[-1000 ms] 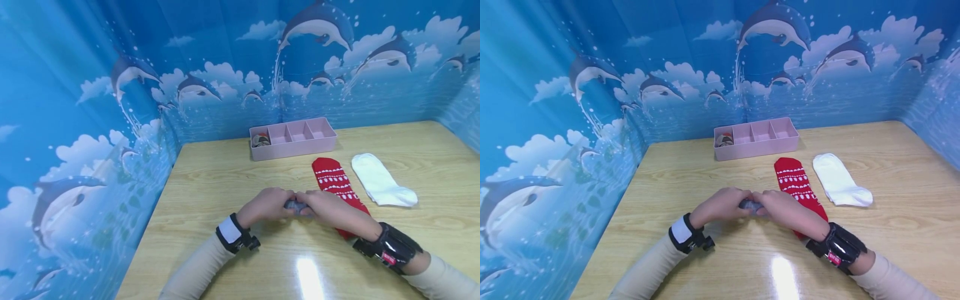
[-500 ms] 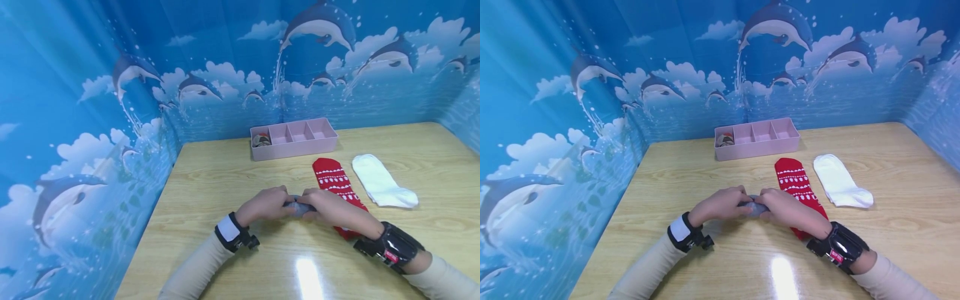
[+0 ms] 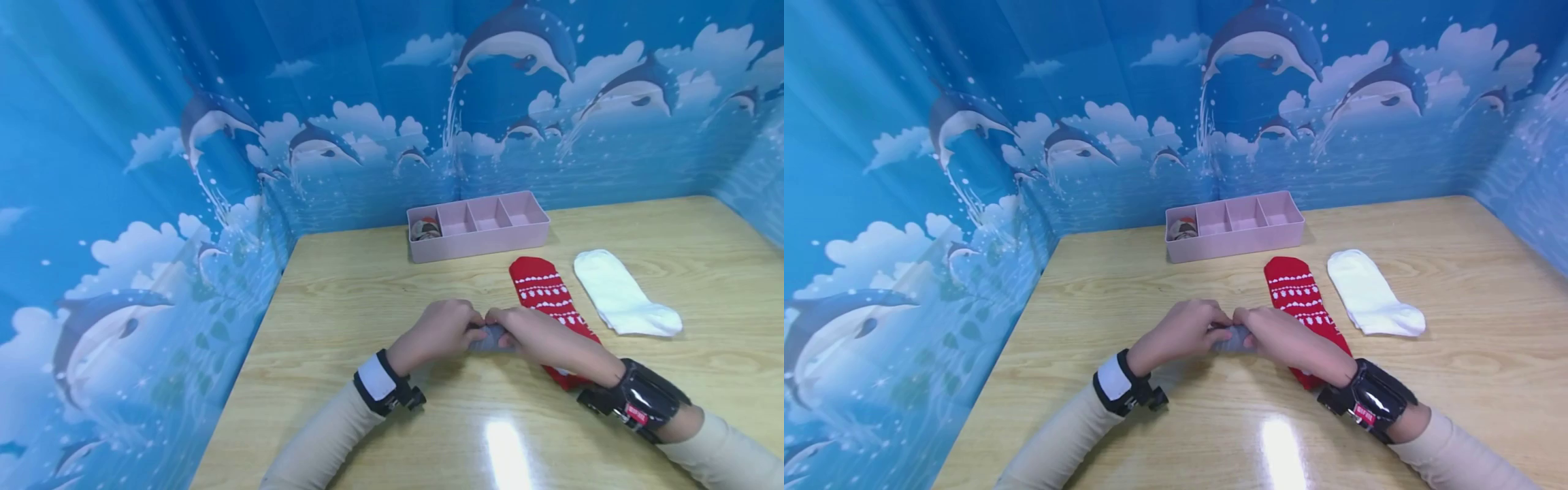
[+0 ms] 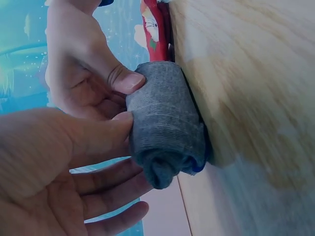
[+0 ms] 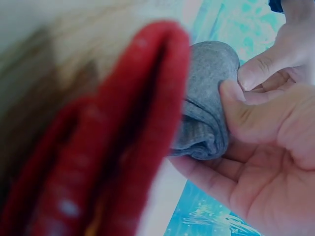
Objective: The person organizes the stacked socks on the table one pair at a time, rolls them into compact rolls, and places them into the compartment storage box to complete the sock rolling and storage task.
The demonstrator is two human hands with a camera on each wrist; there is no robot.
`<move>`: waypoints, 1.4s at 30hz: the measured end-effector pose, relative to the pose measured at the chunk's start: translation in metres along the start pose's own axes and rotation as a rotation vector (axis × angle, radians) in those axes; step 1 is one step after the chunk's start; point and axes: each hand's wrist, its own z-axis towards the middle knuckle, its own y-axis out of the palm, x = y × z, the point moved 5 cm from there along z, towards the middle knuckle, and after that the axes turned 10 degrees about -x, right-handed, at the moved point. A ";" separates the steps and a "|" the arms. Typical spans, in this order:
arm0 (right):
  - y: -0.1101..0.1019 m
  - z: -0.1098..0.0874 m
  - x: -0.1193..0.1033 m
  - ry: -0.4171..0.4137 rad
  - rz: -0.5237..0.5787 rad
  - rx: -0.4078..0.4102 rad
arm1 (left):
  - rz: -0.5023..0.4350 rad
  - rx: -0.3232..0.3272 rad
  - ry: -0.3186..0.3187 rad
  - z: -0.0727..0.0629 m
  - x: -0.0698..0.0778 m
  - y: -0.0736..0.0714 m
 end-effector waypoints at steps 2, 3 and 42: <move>-0.001 0.000 0.000 0.010 0.013 0.004 | 0.024 -0.005 0.001 -0.001 0.001 -0.001; -0.001 0.000 0.000 0.017 0.015 0.003 | 0.029 -0.012 -0.003 -0.001 0.001 -0.001; -0.005 -0.004 -0.016 -0.076 -0.222 0.153 | 0.125 0.030 -0.024 -0.001 0.004 -0.001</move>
